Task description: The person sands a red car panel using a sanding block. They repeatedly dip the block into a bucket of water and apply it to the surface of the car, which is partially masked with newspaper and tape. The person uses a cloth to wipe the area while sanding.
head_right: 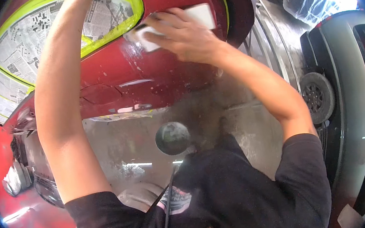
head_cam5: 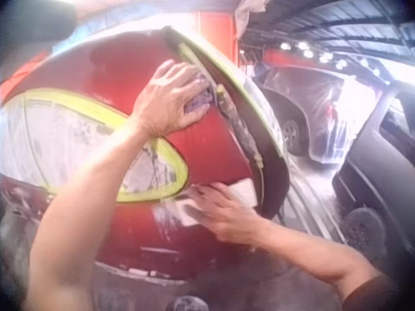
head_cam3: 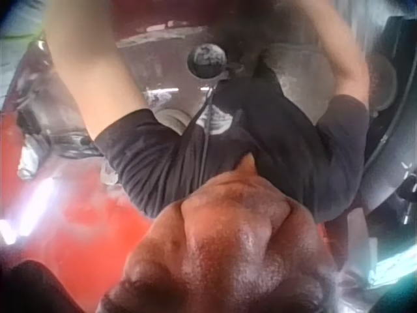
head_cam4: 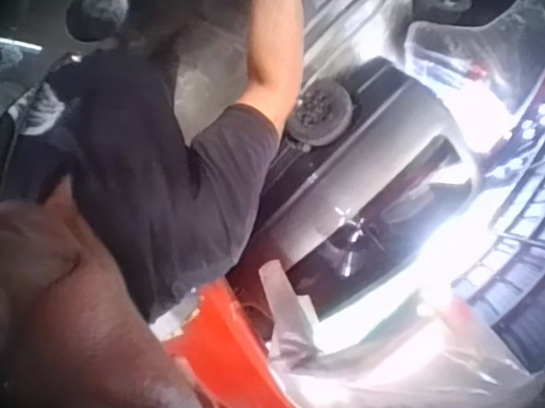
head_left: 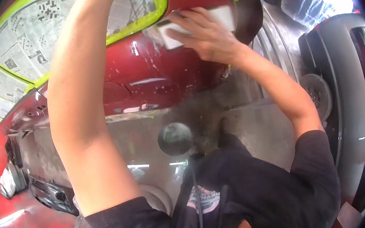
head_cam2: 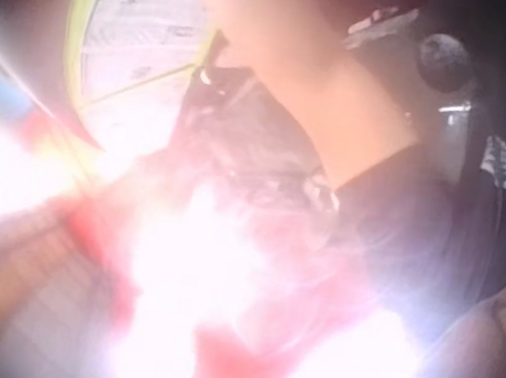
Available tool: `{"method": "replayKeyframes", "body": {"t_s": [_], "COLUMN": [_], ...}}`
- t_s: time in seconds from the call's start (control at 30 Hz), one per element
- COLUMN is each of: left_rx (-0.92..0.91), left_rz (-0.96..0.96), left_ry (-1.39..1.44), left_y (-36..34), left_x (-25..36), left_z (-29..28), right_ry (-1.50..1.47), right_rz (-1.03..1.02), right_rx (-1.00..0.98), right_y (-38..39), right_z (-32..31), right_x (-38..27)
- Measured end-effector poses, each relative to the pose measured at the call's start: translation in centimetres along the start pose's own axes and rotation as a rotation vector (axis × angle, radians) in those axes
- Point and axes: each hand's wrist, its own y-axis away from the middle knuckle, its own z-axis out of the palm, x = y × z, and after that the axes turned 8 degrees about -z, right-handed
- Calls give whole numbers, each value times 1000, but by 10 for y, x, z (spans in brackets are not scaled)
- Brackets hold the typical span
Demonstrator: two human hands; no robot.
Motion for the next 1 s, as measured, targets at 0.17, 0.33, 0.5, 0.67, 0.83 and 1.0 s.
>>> {"method": "replayKeyframes", "body": {"t_s": [0.17,0.33,0.5,0.67,0.83,1.0], "left_rx": [31,6,29,32,44,20], "left_rz": [-7,-27,-16,-27,-28,-27], "left_ry": [-33,-2,-32,11,-5,-1], "left_y": [6,-2,8,2,7,3], "left_x": [-1,-1,-3,-1,0,-1], "left_z": [-9,-2,-6,0,-6,0], "right_ry": [4,41,-13,47,6,42], "right_rz": [24,42,30,36,39,28], "right_rx": [6,-22,-4,0,13,23], "right_y": [20,15,17,10,23,6], "right_z": [-2,-4,-7,-7,-6,-3], "right_x": [-2,-5,1,0,3,7]}}
